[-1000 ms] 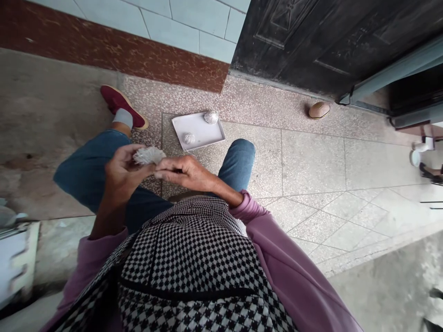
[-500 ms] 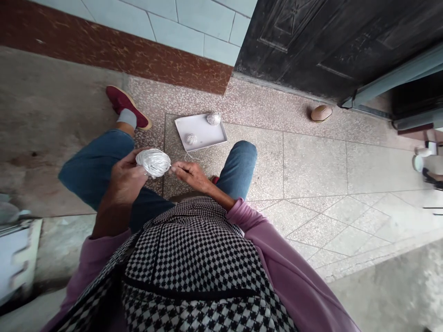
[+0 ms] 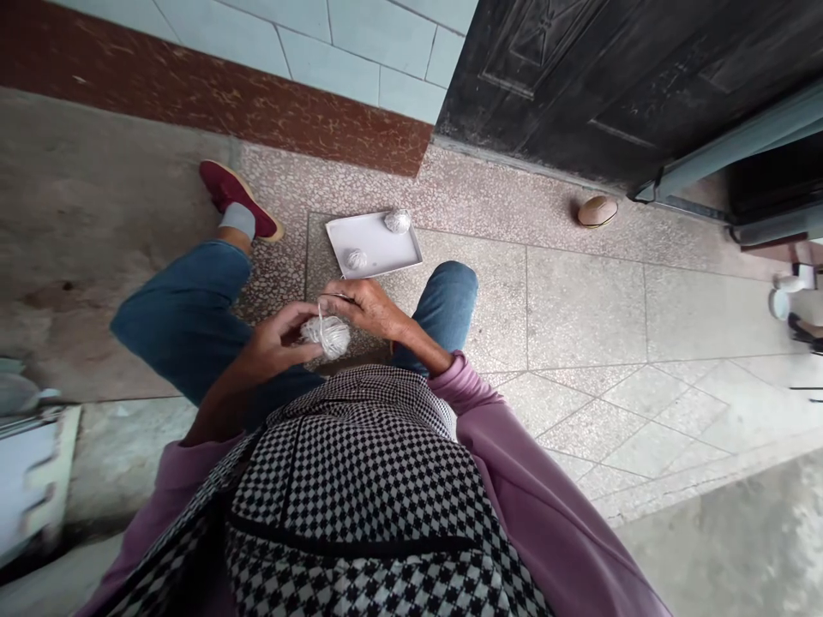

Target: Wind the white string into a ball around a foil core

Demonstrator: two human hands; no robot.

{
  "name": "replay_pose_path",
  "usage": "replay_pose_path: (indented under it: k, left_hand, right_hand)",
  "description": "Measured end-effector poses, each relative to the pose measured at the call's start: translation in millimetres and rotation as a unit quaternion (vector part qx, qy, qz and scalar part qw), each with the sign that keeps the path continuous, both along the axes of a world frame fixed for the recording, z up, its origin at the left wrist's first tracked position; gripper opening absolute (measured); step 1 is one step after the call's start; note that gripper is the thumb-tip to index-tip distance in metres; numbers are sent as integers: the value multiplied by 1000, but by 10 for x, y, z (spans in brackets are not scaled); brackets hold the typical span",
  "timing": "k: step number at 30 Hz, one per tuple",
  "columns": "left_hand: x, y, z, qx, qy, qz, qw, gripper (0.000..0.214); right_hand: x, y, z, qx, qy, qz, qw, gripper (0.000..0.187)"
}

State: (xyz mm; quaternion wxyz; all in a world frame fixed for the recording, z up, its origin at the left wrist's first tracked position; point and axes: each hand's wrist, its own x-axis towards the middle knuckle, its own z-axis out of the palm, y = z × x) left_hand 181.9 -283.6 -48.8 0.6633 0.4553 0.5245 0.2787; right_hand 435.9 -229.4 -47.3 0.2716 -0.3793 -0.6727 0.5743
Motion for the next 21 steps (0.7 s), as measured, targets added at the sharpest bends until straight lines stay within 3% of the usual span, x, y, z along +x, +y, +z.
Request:
replay_pose_path:
  k: [2, 4, 8, 14, 17, 21]
  left_hand:
    - [-19, -3, -6, -19, -52, 31, 998, 58]
    - [-60, 60, -62, -8, -106, 105, 989, 60]
    - [-140, 244, -186, 21, -178, 194, 964, 67]
    - [-38, 307, -223, 40, -99, 255, 961, 75]
    - [28, 263, -232, 54, -23, 256, 965, 74]
    - [74, 185, -174, 77, 56, 173, 980, 68]
  right_hand:
    - [-58, 21, -128, -32, 11, -13, 999, 69]
    - [-132, -39, -223, -69, 11, -32, 997, 67]
    - [-227, -235, -293, -103, -17, -36, 994, 59]
    - [-165, -412, -155, -65, -28, 31, 997, 58]
    - [-110, -411, 15, -30, -26, 72, 997, 57]
    - [-45, -221, 256, -25, -54, 62, 996, 54]
